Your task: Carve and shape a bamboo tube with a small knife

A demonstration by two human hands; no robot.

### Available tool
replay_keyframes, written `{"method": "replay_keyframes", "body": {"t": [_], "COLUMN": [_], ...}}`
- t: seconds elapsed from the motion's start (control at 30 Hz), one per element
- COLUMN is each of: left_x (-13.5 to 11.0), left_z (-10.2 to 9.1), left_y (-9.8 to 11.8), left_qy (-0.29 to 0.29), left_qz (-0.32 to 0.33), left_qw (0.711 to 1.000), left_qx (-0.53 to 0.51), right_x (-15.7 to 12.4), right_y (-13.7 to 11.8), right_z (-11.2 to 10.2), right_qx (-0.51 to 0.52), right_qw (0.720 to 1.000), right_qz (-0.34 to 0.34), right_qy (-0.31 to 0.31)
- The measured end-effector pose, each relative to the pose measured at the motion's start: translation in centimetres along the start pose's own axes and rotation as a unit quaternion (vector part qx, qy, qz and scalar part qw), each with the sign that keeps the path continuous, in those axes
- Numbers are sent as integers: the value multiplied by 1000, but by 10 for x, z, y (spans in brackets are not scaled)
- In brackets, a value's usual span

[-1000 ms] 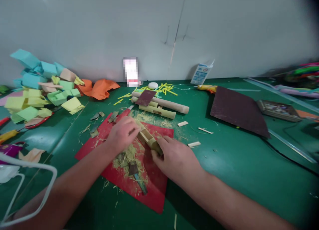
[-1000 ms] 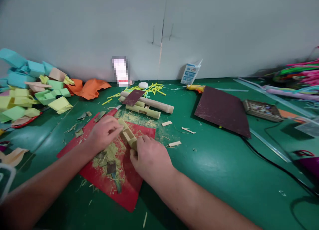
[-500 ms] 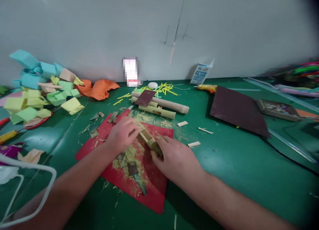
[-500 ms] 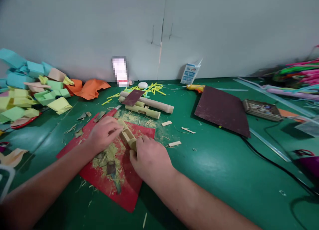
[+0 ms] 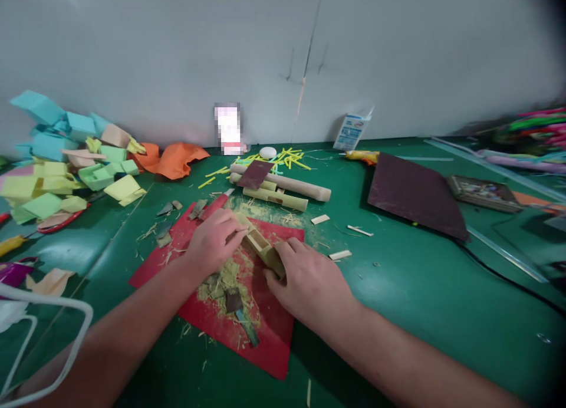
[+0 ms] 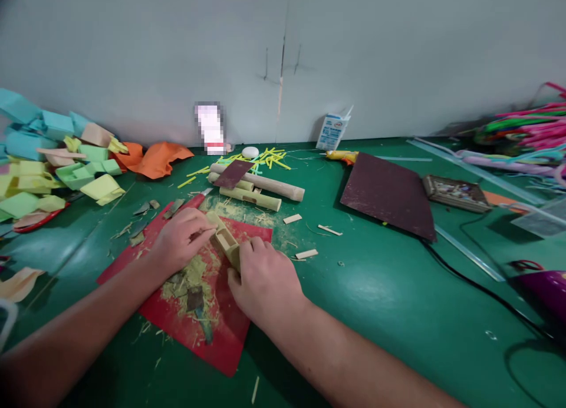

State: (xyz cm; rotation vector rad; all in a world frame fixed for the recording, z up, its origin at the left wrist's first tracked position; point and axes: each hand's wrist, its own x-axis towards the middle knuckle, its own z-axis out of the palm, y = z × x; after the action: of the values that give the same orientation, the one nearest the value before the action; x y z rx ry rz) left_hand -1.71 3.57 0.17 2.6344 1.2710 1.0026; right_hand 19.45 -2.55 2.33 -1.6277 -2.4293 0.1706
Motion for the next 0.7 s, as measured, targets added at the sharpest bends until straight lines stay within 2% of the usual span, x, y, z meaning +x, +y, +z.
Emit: {"method": "replay_keyframes", "body": {"t": [0.47,0.7], "left_x": [2,1], "left_z": [-3,-5], "left_y": [-15,-13], "left_qy": [44,23], "left_qz": [-63,-25], "left_qw": [997,999], "left_qx": [28,17], "right_x": [-1,-1], "right_y": [0,0], "right_z": [1,6], "right_qx": [30,53], "right_qw": [1000,998], "right_qz": [-6,-24], "right_qy": [4,-3]}}
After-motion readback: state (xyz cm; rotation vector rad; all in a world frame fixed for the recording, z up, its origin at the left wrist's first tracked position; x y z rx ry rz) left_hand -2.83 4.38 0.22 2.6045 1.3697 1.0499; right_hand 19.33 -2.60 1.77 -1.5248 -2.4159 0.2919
